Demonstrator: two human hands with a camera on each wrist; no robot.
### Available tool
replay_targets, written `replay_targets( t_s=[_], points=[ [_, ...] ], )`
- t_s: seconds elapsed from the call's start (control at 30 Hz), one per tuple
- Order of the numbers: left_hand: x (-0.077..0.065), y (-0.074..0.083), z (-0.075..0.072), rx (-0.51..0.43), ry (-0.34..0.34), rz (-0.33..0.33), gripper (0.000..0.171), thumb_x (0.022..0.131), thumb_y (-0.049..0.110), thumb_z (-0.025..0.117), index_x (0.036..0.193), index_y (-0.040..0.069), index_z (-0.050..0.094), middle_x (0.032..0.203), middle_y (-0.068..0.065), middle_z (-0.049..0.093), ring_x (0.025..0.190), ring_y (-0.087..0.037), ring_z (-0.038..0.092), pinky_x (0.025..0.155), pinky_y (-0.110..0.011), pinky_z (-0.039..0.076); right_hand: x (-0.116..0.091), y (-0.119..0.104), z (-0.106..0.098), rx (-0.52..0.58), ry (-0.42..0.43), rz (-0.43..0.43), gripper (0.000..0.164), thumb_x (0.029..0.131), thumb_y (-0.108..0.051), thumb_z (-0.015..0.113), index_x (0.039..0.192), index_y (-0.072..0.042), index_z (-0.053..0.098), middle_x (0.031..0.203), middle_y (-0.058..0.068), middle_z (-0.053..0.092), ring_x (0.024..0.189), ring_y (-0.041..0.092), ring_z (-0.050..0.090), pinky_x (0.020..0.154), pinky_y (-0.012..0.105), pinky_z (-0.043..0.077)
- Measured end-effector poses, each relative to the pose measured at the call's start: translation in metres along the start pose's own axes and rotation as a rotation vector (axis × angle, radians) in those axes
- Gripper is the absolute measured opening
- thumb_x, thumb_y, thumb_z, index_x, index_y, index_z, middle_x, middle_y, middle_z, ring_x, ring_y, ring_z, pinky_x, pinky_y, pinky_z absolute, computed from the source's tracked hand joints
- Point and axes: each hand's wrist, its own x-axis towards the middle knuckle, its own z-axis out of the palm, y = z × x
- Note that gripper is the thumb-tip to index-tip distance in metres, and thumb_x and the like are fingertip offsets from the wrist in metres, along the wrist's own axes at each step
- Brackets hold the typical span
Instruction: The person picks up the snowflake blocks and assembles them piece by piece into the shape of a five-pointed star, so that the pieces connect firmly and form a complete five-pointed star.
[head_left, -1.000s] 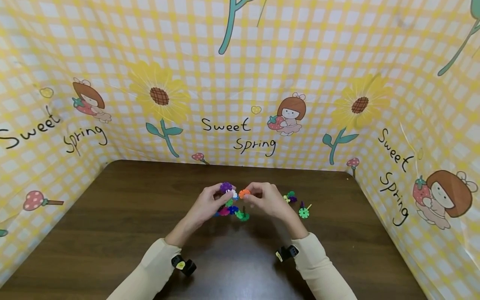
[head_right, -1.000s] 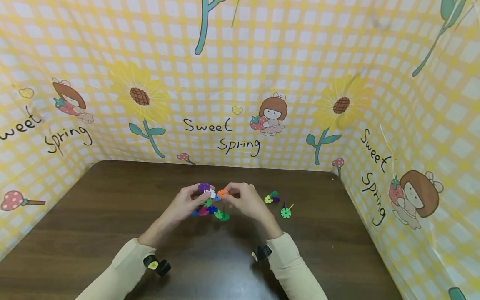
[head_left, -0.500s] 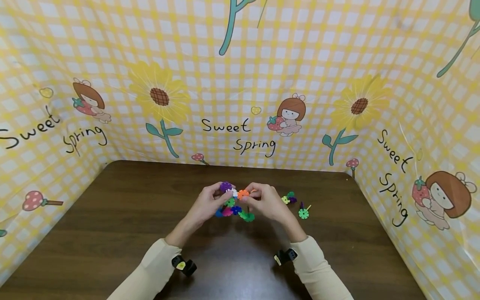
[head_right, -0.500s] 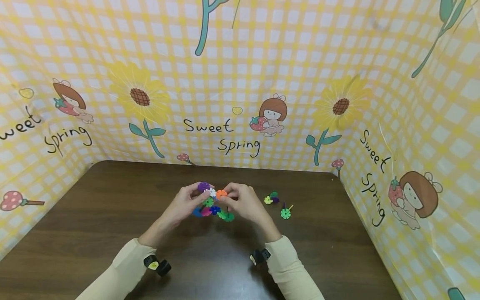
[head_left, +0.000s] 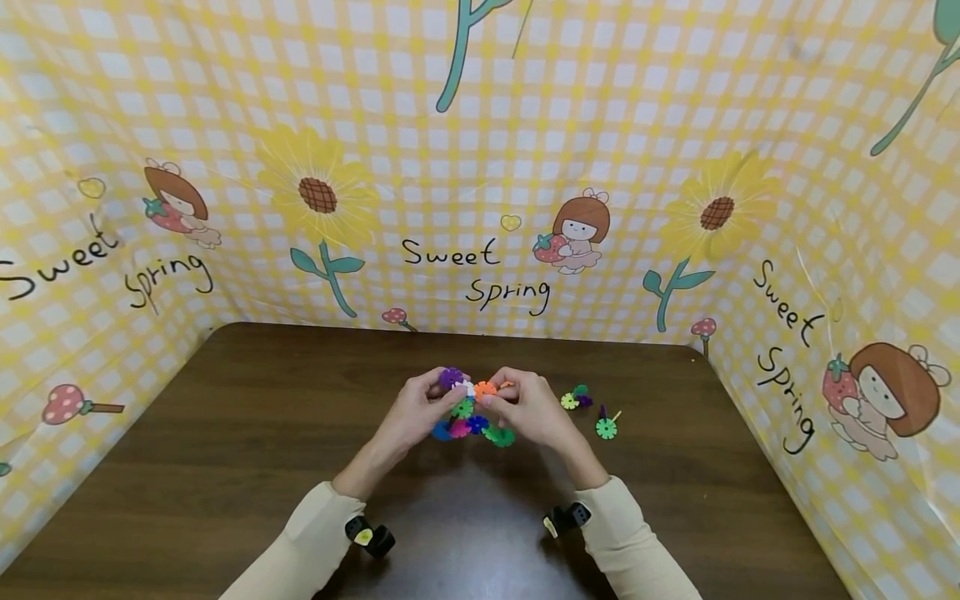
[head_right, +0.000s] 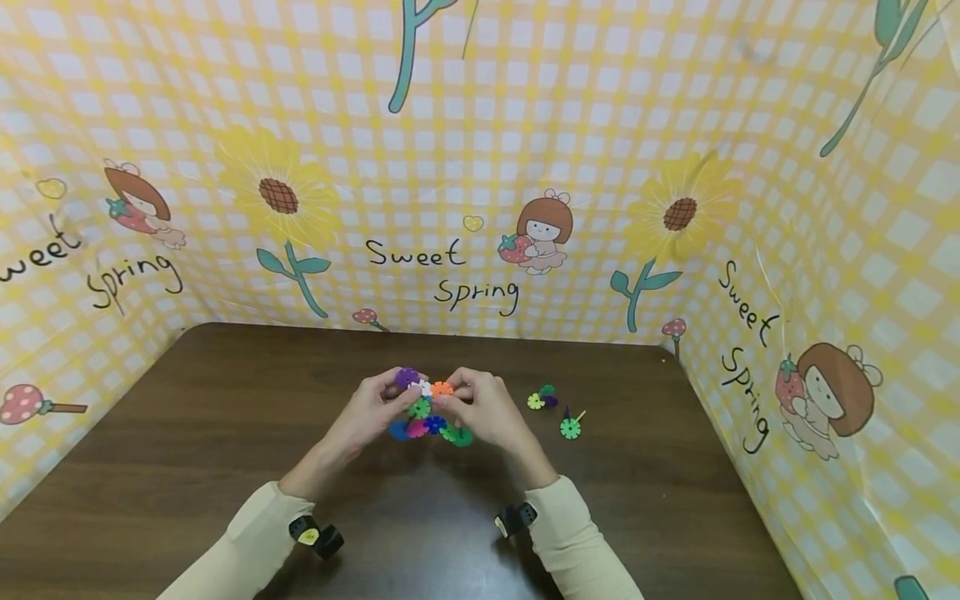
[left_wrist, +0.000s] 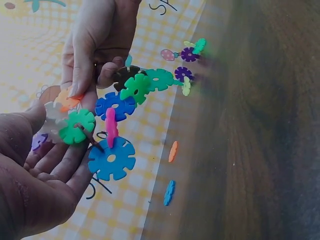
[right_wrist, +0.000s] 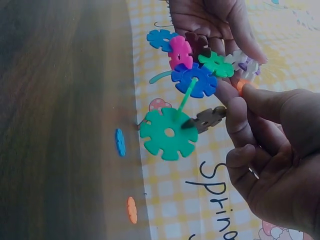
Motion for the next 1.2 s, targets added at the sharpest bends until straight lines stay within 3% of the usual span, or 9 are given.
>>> replay_targets(
  t_s=[0.2, 0.5, 0.83, 0.9, 1.03, 1.13, 1.2],
  points=[
    [0.007, -0.017, 0.002, 0.010, 0.017, 0.011, 0.028, 0.100, 0.023, 0.064, 0.117, 0.000, 0.063, 0.097, -0.014, 0.071, 0.080, -0.021, 0.059, 0.072, -0.032, 0.051, 0.001, 0.000, 0.000, 0.055, 0.004, 0.035, 0.009, 0.095, -0.013, 0.069, 0.096, -0.007, 0.063, 0.078, 0.002, 0.074, 0.056, 0.015, 0.059, 0.051, 0.026, 0.048],
    [0.006, -0.013, -0.001, 0.014, -0.001, 0.023, 0.029, 0.097, 0.030, 0.068, 0.114, 0.007, 0.067, 0.096, -0.008, 0.072, 0.081, -0.020, 0.063, 0.074, -0.029, 0.051, 0.004, -0.005, -0.006, 0.070, -0.034, 0.013, 0.008, 0.095, -0.011, 0.069, 0.094, -0.006, 0.063, 0.077, 0.006, 0.074, 0.056, 0.017, 0.058, 0.053, 0.027, 0.050],
    [0.004, -0.011, -0.002, 0.064, -0.048, 0.044, 0.023, 0.097, 0.025, 0.068, 0.114, 0.009, 0.067, 0.096, -0.006, 0.071, 0.086, -0.034, 0.063, 0.079, -0.049, 0.054, 0.003, -0.006, -0.009, 0.081, -0.087, 0.024, 0.009, 0.095, -0.011, 0.069, 0.094, -0.003, 0.064, 0.082, 0.007, 0.076, 0.060, 0.020, 0.060, 0.052, 0.026, 0.049],
    [0.004, -0.013, -0.002, 0.078, -0.050, 0.063, 0.024, 0.097, 0.025, 0.068, 0.114, 0.008, 0.067, 0.096, -0.006, 0.071, 0.083, -0.029, 0.063, 0.076, -0.044, 0.055, 0.003, -0.005, -0.009, 0.079, -0.086, 0.023, 0.009, 0.095, -0.011, 0.069, 0.094, -0.003, 0.064, 0.083, 0.007, 0.076, 0.060, 0.020, 0.060, 0.053, 0.026, 0.049],
    [0.000, -0.001, 0.001, 0.112, -0.051, 0.070, 0.022, 0.099, 0.016, 0.065, 0.114, 0.000, 0.066, 0.096, -0.014, 0.071, 0.078, -0.018, 0.060, 0.072, -0.037, 0.053, 0.000, -0.015, -0.010, 0.077, -0.097, 0.031, 0.009, 0.096, -0.005, 0.066, 0.094, 0.003, 0.064, 0.084, 0.017, 0.075, 0.060, 0.028, 0.059, 0.053, 0.025, 0.048],
    [-0.001, 0.001, 0.004, 0.115, -0.047, 0.063, 0.022, 0.099, 0.012, 0.065, 0.115, -0.003, 0.065, 0.097, -0.017, 0.070, 0.078, -0.019, 0.059, 0.069, -0.032, 0.052, 0.000, -0.014, -0.009, 0.077, -0.103, 0.038, 0.009, 0.097, -0.003, 0.065, 0.095, 0.005, 0.063, 0.084, 0.020, 0.074, 0.060, 0.031, 0.058, 0.052, 0.024, 0.047],
    [0.003, -0.009, 0.004, 0.106, -0.044, 0.063, 0.023, 0.099, 0.013, 0.065, 0.116, -0.001, 0.065, 0.096, -0.015, 0.070, 0.078, -0.020, 0.059, 0.067, -0.027, 0.050, 0.003, -0.003, -0.007, 0.087, -0.101, 0.044, 0.008, 0.096, -0.004, 0.065, 0.096, 0.004, 0.063, 0.082, 0.019, 0.073, 0.058, 0.028, 0.057, 0.050, 0.024, 0.046]
  ],
)
